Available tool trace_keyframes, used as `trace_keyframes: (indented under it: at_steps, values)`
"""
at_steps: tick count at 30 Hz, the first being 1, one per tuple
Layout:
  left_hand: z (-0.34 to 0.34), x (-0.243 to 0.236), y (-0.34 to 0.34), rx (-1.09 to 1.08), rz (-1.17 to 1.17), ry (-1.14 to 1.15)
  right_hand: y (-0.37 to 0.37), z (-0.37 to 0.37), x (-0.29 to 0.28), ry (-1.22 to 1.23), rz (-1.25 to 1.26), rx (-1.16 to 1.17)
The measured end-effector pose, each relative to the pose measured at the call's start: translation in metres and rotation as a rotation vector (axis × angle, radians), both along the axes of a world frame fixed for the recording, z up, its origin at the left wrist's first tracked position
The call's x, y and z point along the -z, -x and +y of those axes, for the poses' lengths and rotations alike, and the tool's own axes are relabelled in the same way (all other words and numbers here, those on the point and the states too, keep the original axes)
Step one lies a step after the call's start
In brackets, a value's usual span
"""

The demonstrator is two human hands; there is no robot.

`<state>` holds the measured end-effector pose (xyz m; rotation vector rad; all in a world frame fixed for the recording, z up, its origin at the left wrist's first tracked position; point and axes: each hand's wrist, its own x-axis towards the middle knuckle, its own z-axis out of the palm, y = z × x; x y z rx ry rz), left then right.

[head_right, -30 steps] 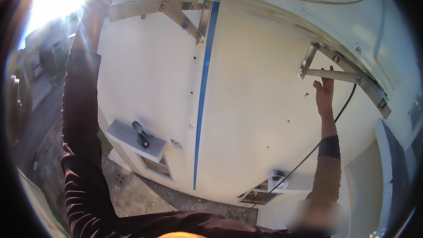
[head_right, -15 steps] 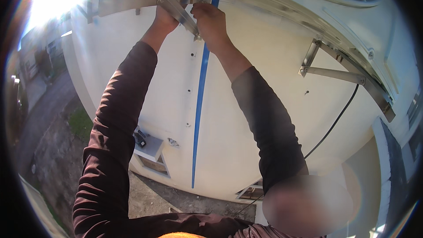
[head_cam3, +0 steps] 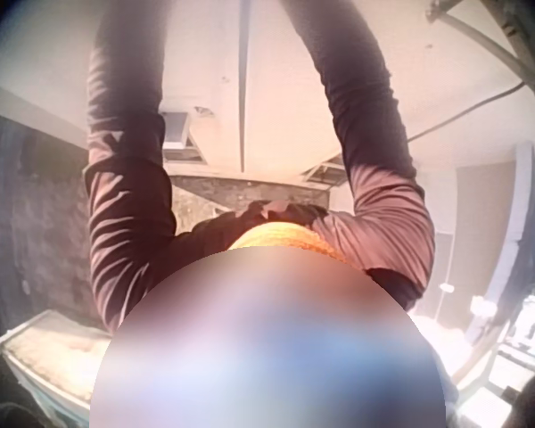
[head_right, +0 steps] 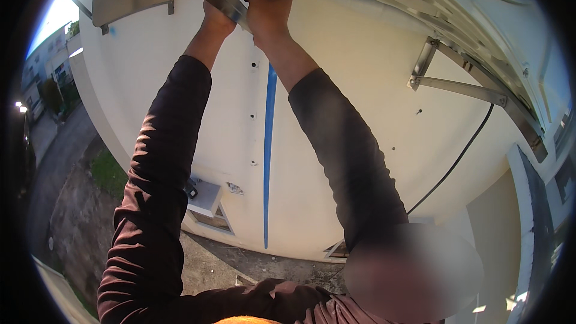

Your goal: The person secures an outdoor air conditioner unit to a wall using a ladder, cordless drill, screws, and a metal bracket. They position the bracket, align the unit, and drive screws into the wall to fasten the bracket and unit in place.

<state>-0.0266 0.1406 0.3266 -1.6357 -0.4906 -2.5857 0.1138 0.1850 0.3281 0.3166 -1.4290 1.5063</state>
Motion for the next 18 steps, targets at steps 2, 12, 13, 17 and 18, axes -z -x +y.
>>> trace_keyframes:
  at_steps: [2, 12, 13, 17, 18]
  values:
    - [0.000, 0.001, -0.001, -0.029, 0.032, 0.014, -0.001, -0.005, 0.005, 0.075, 0.040, -0.061]
    - [0.004, 0.004, 0.006, -0.702, 0.156, 0.124, 0.026, -0.007, 0.010, 0.002, 0.099, 0.071]
    - [0.001, 0.006, 0.006, -0.753, 0.154, 0.148, 0.028, -0.008, 0.010, -0.144, 0.075, 0.201]
    - [-0.012, 0.045, -0.004, -0.901, 0.123, 0.271, 0.028, -0.024, 0.006, 0.170, 0.256, -0.225]
    - [-0.015, 0.059, -0.008, -0.917, 0.117, 0.300, 0.021, -0.022, 0.007, 0.144, 0.194, -0.115]
